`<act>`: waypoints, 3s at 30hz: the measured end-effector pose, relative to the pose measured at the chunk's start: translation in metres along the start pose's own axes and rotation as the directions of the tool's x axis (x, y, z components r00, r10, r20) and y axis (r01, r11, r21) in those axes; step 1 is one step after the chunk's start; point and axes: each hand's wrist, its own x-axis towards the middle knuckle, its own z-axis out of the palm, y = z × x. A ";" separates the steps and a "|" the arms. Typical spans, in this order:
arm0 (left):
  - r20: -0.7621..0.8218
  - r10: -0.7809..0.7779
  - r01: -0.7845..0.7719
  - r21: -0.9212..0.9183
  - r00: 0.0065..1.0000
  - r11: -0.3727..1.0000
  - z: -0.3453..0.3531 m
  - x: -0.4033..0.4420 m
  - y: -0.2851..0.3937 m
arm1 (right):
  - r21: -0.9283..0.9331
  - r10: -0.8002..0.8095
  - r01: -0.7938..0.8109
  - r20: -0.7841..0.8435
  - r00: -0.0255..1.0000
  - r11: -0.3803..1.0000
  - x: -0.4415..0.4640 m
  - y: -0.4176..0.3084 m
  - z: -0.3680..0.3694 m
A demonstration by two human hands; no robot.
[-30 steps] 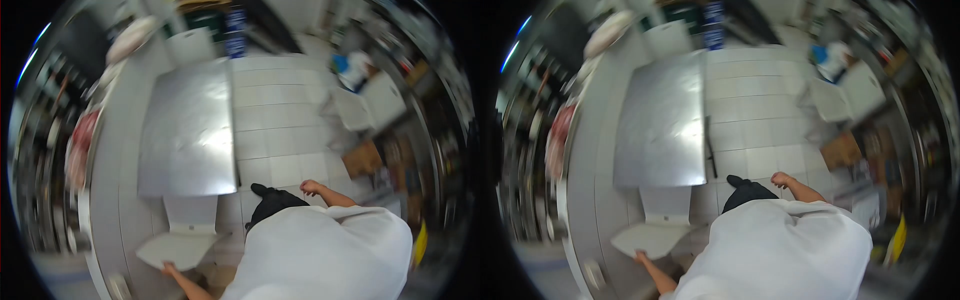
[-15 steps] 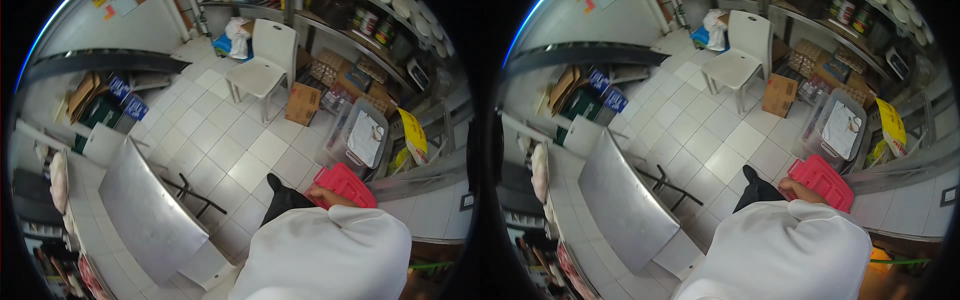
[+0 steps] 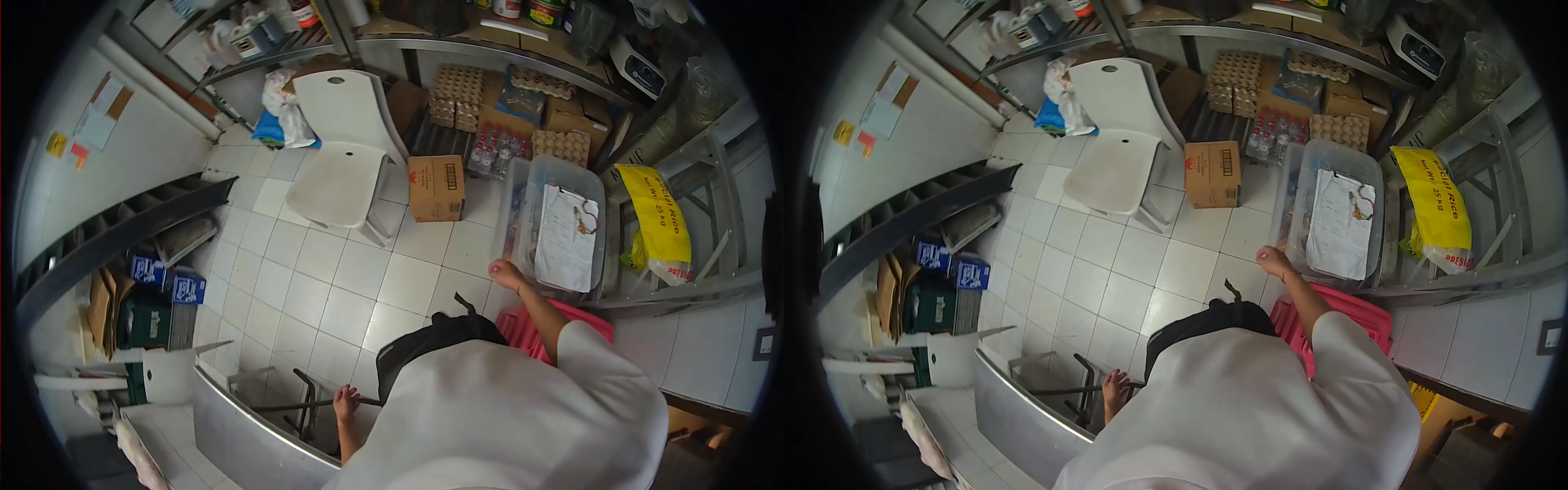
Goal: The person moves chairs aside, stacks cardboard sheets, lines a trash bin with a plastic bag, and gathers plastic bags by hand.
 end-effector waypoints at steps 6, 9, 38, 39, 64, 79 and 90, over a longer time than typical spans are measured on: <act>0.267 -0.255 0.069 0.554 0.929 0.830 0.051 0.084 0.092 | 0.128 -0.140 0.240 -0.523 0.841 0.962 0.072 0.062 -0.005; 0.312 -0.271 -0.061 0.749 0.911 0.659 0.084 0.118 0.154 | 0.253 0.262 -0.185 -0.314 0.913 0.949 0.056 0.072 0.011; 0.553 -0.221 -0.197 0.597 0.804 0.778 0.211 0.367 0.440 | 0.629 0.644 -0.439 -0.133 0.753 0.642 0.152 -0.118 0.010; 0.562 -0.221 -0.210 0.601 0.797 0.771 0.206 0.366 0.435 | 0.623 0.642 -0.436 -0.143 0.753 0.649 0.154 -0.128 0.005; 0.608 -0.083 -0.067 0.219 0.789 0.973 0.128 0.461 0.198 | -0.048 0.551 -0.563 -0.154 0.820 0.825 0.244 -0.202 -0.123; 0.339 -0.039 -0.152 0.520 0.940 0.840 0.087 0.309 0.312 | -0.306 -0.453 0.334 -0.598 0.662 0.892 0.452 -0.535 -0.040; 0.048 -0.211 0.206 0.093 0.976 0.974 0.167 0.210 0.267 | -0.357 -0.428 0.351 -0.163 0.889 0.866 0.503 -0.534 -0.089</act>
